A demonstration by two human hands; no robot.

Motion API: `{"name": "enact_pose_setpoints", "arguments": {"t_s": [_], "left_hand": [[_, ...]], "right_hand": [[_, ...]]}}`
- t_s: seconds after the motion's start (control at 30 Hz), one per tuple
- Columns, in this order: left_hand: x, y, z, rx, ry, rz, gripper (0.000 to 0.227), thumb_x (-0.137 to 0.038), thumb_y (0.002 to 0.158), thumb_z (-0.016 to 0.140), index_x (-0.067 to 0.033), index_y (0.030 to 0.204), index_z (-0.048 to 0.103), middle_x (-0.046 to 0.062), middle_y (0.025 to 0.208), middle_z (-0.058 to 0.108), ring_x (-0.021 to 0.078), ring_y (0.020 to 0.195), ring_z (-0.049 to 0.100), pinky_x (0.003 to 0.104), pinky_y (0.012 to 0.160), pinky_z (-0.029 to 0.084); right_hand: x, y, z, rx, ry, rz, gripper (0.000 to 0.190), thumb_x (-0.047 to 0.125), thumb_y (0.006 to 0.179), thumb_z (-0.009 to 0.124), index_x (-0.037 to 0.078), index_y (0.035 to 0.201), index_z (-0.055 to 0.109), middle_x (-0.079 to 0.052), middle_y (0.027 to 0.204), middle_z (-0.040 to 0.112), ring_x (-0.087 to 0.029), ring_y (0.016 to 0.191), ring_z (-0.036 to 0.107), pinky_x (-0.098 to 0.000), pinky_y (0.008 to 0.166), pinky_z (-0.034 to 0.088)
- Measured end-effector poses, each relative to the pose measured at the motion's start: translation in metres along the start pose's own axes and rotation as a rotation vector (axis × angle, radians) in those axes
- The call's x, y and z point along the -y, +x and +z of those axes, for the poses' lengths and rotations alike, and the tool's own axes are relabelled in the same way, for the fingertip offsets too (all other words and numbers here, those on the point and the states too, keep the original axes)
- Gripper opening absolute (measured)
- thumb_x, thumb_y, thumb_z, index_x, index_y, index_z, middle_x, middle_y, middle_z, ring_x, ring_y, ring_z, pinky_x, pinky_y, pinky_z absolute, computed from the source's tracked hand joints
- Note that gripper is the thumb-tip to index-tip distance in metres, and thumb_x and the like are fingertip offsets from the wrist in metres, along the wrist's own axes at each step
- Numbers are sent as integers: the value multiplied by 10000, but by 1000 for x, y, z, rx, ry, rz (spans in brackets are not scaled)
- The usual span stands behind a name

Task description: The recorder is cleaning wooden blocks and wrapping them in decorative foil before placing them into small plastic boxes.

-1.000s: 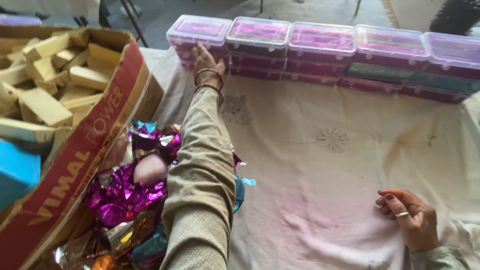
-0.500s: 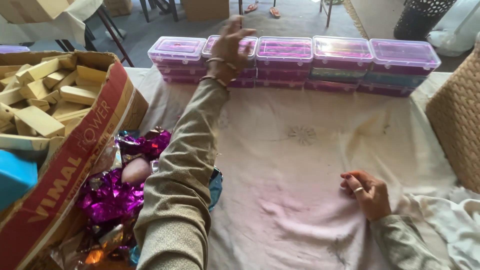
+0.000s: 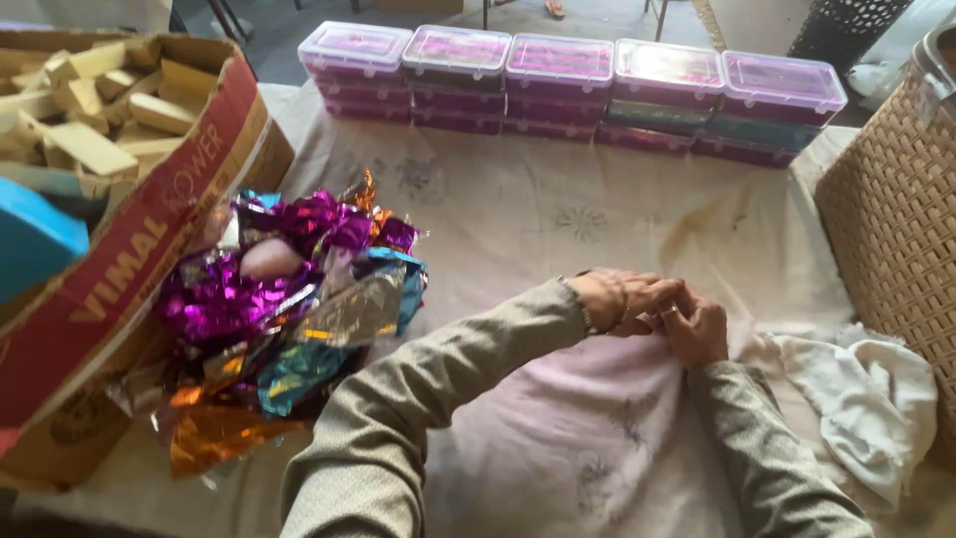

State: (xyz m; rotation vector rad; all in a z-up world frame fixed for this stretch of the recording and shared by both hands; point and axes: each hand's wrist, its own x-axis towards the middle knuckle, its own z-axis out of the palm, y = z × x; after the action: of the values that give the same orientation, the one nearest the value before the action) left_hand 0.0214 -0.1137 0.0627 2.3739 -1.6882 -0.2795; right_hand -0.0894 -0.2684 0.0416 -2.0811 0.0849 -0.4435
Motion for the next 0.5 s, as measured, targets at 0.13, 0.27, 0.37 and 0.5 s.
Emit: {"name": "enact_pose_setpoints", "arguments": {"t_s": [0.13,0.27,0.37,0.5], "left_hand": [[-9,-46,45,-198,-57,-113,841,-528,870,670,-116,1524,337,134,1517,448,326,1400,408,511,1129,339],[-20,-79,65,-260,22,-300,773,-634,961,481,-185,1566,313,121,1660,232,297,1552,120,601,1232,56],[-32,-86,65,-252,77,-358,697,-600,986,451,-193,1548,381,113,1660,282,291,1561,181,582,1242,108],[-35,-86,63,-227,75,-399,661,-577,986,437,-207,1533,409,94,1647,295,275,1546,206,557,1241,122]], "right_hand": [[1,-1,3,-15,-41,-10,231,235,1000,646,26,1017,742,-45,804,753,-82,685,666,-253,646,539],[6,-4,3,5,-54,-46,187,201,1004,663,35,1029,748,-40,822,760,-90,696,669,-251,660,540],[15,-13,6,-102,-158,-252,145,159,986,702,29,1026,753,-64,835,741,-118,712,683,-255,677,547],[152,-54,-14,-148,-53,-688,98,47,1021,686,24,1115,702,-124,1031,732,-167,897,724,-261,788,592]]}}
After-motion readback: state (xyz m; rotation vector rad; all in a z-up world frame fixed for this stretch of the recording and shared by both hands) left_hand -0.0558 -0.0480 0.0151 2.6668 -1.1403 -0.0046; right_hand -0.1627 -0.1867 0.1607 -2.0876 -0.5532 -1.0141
